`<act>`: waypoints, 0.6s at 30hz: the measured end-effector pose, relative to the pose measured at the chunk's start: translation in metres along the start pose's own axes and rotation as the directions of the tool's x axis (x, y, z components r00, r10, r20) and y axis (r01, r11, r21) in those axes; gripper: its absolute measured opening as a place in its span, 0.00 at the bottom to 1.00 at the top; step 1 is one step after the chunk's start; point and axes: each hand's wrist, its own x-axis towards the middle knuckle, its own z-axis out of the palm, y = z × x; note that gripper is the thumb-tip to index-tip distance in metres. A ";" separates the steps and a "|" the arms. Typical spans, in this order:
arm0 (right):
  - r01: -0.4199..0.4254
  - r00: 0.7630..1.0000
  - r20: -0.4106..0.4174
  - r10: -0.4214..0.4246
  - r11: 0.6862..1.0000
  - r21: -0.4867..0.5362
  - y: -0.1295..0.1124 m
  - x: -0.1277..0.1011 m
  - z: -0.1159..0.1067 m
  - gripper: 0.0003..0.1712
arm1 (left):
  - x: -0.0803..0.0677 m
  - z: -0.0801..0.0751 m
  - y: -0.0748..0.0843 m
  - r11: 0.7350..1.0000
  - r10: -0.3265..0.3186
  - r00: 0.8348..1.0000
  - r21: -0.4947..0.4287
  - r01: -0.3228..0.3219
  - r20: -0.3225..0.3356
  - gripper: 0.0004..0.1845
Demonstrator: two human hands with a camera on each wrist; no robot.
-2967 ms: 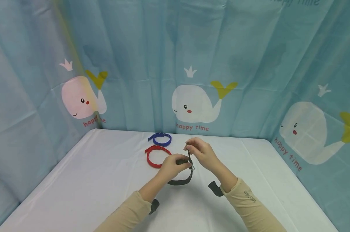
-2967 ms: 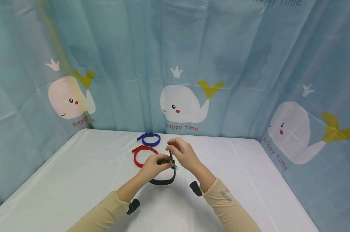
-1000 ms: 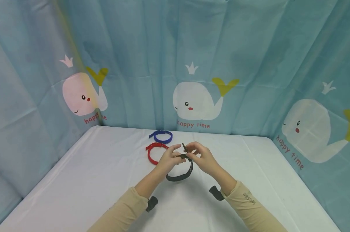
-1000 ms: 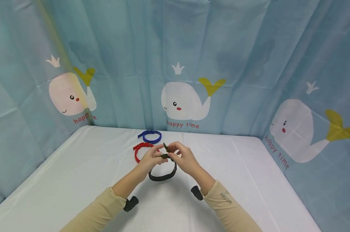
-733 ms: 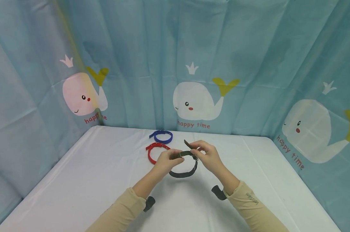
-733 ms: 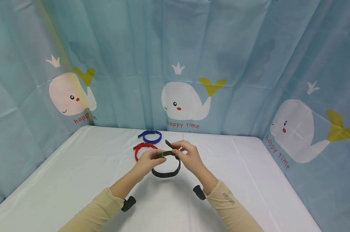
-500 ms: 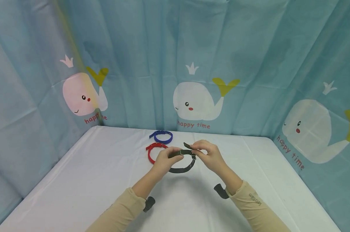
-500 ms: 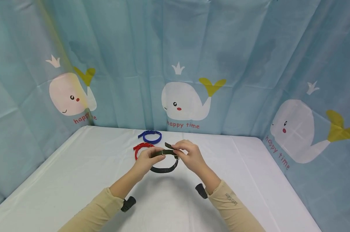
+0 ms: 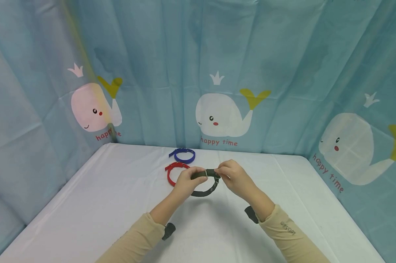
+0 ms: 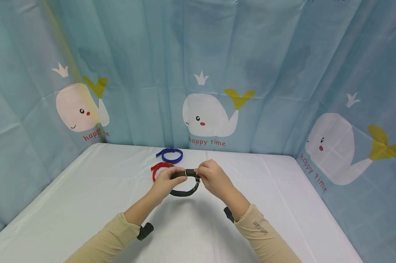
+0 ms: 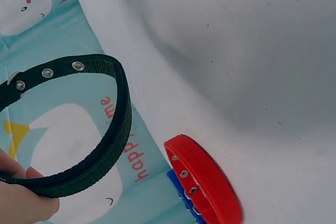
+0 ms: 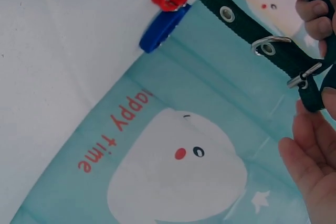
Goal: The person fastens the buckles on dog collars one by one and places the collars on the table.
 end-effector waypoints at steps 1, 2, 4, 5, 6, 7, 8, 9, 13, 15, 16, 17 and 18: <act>0.009 1.000 0.000 -0.009 1.000 -0.013 0.000 0.000 0.001 0.13 | 0.000 0.000 0.000 1.000 -0.002 1.000 -0.001 0.002 -0.002 0.13; 0.017 1.000 0.001 -0.017 1.000 -0.025 0.001 0.000 0.001 0.13 | 0.001 0.000 -0.001 1.000 -0.005 1.000 -0.001 0.005 -0.003 0.13; 0.030 1.000 -0.002 -0.030 0.999 -0.040 0.002 -0.001 0.002 0.13 | 0.002 0.000 -0.001 1.000 -0.004 1.000 0.002 0.004 -0.003 0.13; 0.031 1.000 0.000 -0.031 0.999 -0.045 0.002 -0.001 0.002 0.12 | 0.002 0.000 -0.002 1.000 -0.002 1.000 0.003 0.002 -0.001 0.13; 0.035 0.999 0.000 -0.035 0.998 -0.049 0.002 -0.001 0.002 0.13 | 0.003 -0.001 -0.002 1.000 0.002 1.000 0.005 -0.002 0.001 0.13; 0.041 0.999 -0.001 -0.041 0.998 -0.054 0.002 -0.002 0.003 0.13 | 0.003 -0.001 -0.002 1.000 0.004 1.000 0.009 -0.004 0.002 0.12; 0.047 0.999 0.000 -0.047 0.997 -0.062 0.002 -0.002 0.003 0.13 | 0.003 -0.001 -0.002 1.000 0.007 1.000 0.014 -0.008 0.003 0.12; 0.054 0.999 0.002 -0.054 0.996 -0.073 0.003 -0.002 0.004 0.14 | 0.003 -0.001 -0.002 1.000 0.009 1.000 0.018 -0.009 0.004 0.12; 0.073 0.997 0.011 -0.072 0.992 -0.099 0.003 -0.003 0.006 0.15 | 0.002 -0.002 -0.001 0.999 0.012 1.000 0.034 -0.012 -0.004 0.13; 0.076 0.997 0.009 -0.075 0.992 -0.102 0.003 -0.003 0.007 0.15 | 0.001 -0.002 -0.002 0.999 0.019 1.000 0.039 -0.018 -0.009 0.13; 0.075 0.997 0.006 -0.075 0.992 -0.100 0.003 -0.003 0.008 0.15 | 0.001 -0.002 -0.002 0.999 0.024 1.000 0.038 -0.023 -0.012 0.13; 0.075 0.997 0.003 -0.075 0.992 -0.097 0.003 -0.003 0.008 0.15 | 0.001 -0.002 -0.002 0.999 0.029 0.999 0.037 -0.028 -0.016 0.13; 0.074 0.997 0.001 -0.075 0.993 -0.094 0.003 -0.003 0.009 0.15 | 0.001 -0.002 -0.002 0.999 0.035 0.999 0.037 -0.034 -0.020 0.13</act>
